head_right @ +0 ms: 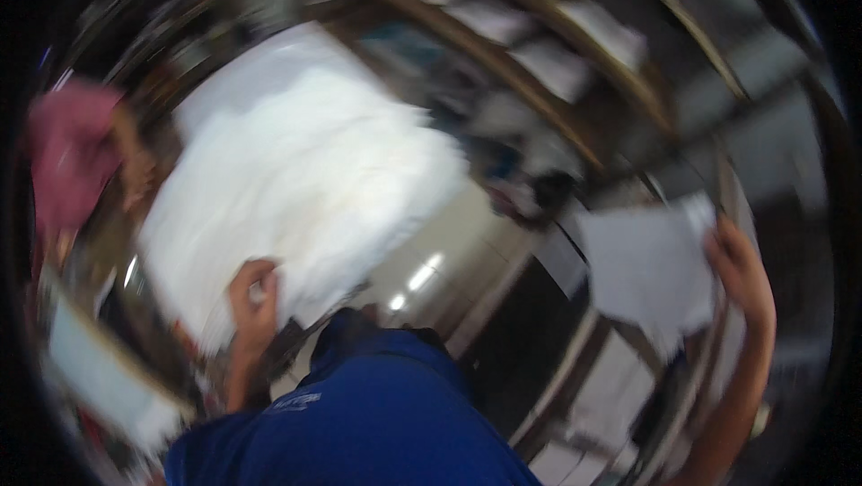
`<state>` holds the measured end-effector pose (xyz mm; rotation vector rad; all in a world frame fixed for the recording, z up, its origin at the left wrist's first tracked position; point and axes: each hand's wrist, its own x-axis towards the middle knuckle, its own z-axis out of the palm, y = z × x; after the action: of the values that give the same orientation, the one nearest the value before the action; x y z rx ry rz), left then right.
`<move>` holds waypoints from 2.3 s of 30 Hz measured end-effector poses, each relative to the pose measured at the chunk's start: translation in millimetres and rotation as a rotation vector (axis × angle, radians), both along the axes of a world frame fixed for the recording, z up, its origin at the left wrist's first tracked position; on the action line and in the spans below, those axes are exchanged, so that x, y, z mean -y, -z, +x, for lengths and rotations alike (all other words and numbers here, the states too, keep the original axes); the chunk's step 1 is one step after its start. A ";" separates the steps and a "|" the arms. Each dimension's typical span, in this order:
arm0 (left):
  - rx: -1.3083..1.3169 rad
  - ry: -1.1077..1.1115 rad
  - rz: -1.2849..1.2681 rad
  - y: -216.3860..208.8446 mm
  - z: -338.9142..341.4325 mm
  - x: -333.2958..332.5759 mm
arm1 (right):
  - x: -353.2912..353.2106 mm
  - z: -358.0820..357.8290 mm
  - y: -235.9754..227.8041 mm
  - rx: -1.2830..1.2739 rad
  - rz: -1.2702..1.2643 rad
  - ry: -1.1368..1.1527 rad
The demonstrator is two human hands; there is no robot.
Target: The person repeatedly picks up white sheets of paper from a table and places them onto a nearby metal shelving unit. The person stacks the papers one by one on the shelves while another person works at a separate table in the background.
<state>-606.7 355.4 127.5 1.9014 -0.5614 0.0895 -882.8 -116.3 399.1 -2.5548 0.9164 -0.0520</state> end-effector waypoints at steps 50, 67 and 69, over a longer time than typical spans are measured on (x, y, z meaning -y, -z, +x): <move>0.030 0.638 0.000 -50.0 42.1 203.7 | -75.7 -332.3 -12.0 -0.165 -0.608 1.035; 0.324 1.273 -0.363 -138.3 -143.9 227.0 | -184.8 -36.1 9.9 0.179 0.097 0.116; 0.354 1.455 -0.532 -144.4 -150.2 219.0 | -197.4 -72.4 -5.9 0.206 -0.006 0.174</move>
<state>-756.9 136.5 271.9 0.6377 -1.8092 -0.3454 -955.2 81.1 404.9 -2.4133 1.0531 -0.3619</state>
